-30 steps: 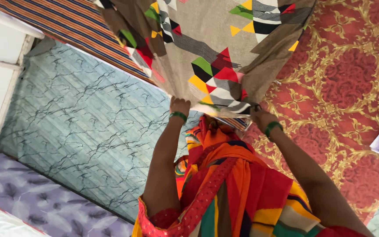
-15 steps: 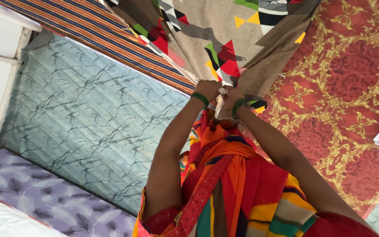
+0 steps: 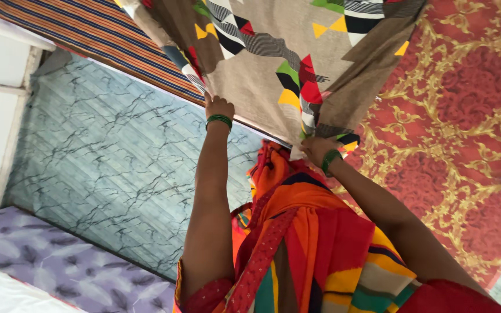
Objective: The person spreads a bedspread over a bed, smooths it out by hand, and then folds the edges and corners to fit the mattress.
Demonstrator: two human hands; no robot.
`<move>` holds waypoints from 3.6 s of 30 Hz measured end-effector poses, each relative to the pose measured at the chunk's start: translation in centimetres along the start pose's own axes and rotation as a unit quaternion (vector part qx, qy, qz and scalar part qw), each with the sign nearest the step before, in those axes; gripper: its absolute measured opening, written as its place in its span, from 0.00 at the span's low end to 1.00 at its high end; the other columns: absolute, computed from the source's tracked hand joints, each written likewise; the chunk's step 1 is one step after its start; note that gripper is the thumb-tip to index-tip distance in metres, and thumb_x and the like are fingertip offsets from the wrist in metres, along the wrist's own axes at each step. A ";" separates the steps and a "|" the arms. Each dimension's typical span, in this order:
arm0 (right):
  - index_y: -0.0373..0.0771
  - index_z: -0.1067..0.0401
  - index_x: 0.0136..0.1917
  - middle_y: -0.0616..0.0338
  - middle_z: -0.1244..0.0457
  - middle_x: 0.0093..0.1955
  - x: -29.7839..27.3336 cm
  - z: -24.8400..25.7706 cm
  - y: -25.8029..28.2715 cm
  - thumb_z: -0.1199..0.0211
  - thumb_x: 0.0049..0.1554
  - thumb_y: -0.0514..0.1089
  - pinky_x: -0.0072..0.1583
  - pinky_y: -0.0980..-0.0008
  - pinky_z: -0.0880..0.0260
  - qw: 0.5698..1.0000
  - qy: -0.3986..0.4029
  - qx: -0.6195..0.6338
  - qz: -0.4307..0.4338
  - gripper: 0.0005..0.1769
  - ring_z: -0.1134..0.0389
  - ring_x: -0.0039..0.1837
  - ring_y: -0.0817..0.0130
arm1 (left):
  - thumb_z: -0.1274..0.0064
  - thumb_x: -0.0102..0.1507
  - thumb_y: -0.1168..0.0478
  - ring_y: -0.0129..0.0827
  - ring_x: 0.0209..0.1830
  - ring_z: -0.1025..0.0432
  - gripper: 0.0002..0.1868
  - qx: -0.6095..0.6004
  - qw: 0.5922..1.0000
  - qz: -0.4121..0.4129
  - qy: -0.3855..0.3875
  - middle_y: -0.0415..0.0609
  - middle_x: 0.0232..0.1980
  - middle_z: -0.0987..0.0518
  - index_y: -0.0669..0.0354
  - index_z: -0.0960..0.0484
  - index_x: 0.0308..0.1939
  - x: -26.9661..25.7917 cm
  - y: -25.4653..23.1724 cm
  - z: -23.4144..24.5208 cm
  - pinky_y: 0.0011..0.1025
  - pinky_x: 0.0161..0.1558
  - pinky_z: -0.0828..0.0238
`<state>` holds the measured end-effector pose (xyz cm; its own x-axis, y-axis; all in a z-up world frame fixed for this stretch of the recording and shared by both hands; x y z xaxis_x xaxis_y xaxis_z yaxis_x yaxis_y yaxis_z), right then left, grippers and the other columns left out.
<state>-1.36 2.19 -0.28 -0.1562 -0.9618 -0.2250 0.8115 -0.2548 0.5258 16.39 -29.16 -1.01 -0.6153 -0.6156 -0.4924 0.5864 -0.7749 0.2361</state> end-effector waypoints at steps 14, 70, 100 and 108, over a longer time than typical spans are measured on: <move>0.35 0.44 0.75 0.38 0.42 0.71 10.4 -3.2 5.1 0.35 0.55 0.59 0.67 0.52 0.38 0.991 0.050 0.103 -0.063 0.44 0.40 0.70 0.44 | 0.51 0.63 0.58 0.44 0.52 0.24 0.10 -0.067 0.976 -0.187 -0.089 0.48 0.44 0.16 0.48 0.17 0.47 0.3 0.9 4.2 0.49 0.55 0.32; 0.44 0.23 0.57 0.47 0.31 0.53 31.3 -5.2 27.4 0.41 0.55 0.44 0.55 0.50 0.29 0.969 -0.154 0.069 -0.178 0.16 0.29 0.54 0.48 | 0.57 0.68 0.57 0.44 0.45 0.20 0.09 -0.037 0.958 -0.238 -0.158 0.47 0.46 0.17 0.47 0.21 0.47 13.0 27.4 -2.7 0.58 0.58 0.35; 0.41 0.36 0.62 0.47 0.32 0.56 38.3 -8.2 30.9 0.37 0.57 0.50 0.58 0.50 0.30 0.982 0.002 0.096 -0.165 0.23 0.30 0.58 0.48 | 0.46 0.56 0.54 0.46 0.45 0.27 0.09 -0.173 0.911 -0.278 -0.250 0.47 0.40 0.23 0.50 0.19 0.38 3.6 25.5 -1.1 0.49 0.42 0.31; 0.41 0.26 0.46 0.47 0.31 0.46 38.5 -9.1 30.1 0.42 0.59 0.51 0.52 0.47 0.31 0.992 -0.028 0.089 -0.084 0.12 0.30 0.51 0.46 | 0.52 0.66 0.58 0.43 0.49 0.26 0.09 -0.146 0.926 -0.262 -0.227 0.46 0.46 0.22 0.49 0.21 0.49 7.6 27.5 -4.6 0.48 0.47 0.30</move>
<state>22.20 -41.54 -0.59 -0.3154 -0.9074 -0.2778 0.6604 -0.4201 0.6224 30.26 -54.53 -2.15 -0.9753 -0.2139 -0.0553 0.2207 -0.9534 -0.2058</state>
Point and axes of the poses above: each hand's wrist, its own x-axis towards the middle knuckle, its own z-axis out of the back of the hand, y = z × x, the point moved 6 cm from there along x, towards the middle knuckle
